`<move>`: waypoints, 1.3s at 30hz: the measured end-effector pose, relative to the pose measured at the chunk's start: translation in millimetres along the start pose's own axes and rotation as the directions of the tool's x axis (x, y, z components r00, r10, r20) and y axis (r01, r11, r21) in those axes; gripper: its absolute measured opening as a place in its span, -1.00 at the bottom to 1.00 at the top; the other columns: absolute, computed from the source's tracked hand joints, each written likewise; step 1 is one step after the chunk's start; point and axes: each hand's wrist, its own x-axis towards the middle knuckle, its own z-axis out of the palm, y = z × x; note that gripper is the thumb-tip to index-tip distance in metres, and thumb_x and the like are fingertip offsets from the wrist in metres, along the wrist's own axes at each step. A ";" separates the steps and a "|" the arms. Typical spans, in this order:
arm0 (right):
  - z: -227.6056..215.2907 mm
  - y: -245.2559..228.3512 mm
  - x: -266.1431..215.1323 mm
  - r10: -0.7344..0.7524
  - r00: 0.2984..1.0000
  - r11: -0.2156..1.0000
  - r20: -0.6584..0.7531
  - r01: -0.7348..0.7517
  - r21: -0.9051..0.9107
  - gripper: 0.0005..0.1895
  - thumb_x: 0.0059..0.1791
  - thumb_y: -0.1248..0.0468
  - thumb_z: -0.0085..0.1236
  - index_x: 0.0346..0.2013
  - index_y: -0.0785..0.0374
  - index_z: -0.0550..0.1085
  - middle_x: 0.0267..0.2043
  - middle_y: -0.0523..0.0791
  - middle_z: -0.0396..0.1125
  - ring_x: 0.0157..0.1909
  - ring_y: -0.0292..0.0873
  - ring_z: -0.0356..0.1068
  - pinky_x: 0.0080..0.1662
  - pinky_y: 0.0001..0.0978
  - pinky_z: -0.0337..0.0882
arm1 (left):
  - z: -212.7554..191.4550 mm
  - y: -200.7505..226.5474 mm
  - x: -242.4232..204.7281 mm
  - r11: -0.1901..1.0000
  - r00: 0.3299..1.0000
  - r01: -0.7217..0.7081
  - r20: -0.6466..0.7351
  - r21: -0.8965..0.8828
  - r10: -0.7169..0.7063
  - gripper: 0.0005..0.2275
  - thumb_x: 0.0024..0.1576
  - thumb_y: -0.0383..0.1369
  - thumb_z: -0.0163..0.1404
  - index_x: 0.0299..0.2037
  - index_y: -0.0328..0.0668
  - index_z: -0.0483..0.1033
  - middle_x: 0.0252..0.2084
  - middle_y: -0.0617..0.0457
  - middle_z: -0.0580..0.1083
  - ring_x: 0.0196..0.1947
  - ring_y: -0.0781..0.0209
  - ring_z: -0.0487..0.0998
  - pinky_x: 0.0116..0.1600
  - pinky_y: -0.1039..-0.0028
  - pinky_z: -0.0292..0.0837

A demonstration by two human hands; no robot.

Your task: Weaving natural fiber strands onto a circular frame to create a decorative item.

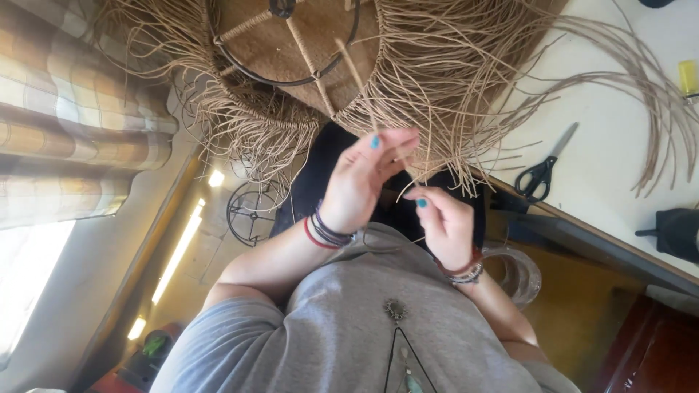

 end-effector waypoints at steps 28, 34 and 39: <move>-9.4 50.2 -14.3 0.186 0.920 0.835 0.344 0.036 -0.549 -0.84 0.06 0.29 0.13 -0.20 0.29 0.62 -0.16 -0.04 0.45 -0.18 0.03 0.48 -0.16 -0.16 0.52 | -57.3 9.3 41.2 0.925 0.995 -0.102 -0.044 -0.366 0.092 -0.80 0.44 -0.16 -0.30 -0.20 0.04 0.25 0.18 0.18 0.51 -0.31 0.42 0.63 -0.22 0.71 0.53; 5.5 65.9 -27.8 0.187 0.953 0.856 0.237 -0.040 -0.515 -0.79 0.17 0.33 -0.12 -0.26 0.20 0.48 -0.40 -0.12 0.38 -0.45 -0.05 0.42 -0.34 -0.32 0.47 | -79.9 20.6 32.2 0.925 0.989 -0.143 -0.013 -0.353 0.148 -0.81 0.43 -0.13 -0.26 -0.17 0.07 0.26 0.22 0.23 0.50 -0.38 0.42 0.47 -0.25 0.67 0.36; 8.8 63.2 -19.7 0.013 0.979 0.942 0.205 0.057 -0.331 -0.77 0.16 0.33 -0.13 -0.21 0.16 0.53 -0.32 -0.13 0.44 -0.45 -0.15 0.40 -0.36 -0.37 0.46 | -125.2 38.4 7.8 0.837 0.830 -0.028 0.454 -0.546 0.324 -0.57 0.34 -0.07 -0.45 -0.54 0.03 0.28 -0.20 -0.02 0.57 0.40 -0.19 0.29 0.53 -0.20 -0.18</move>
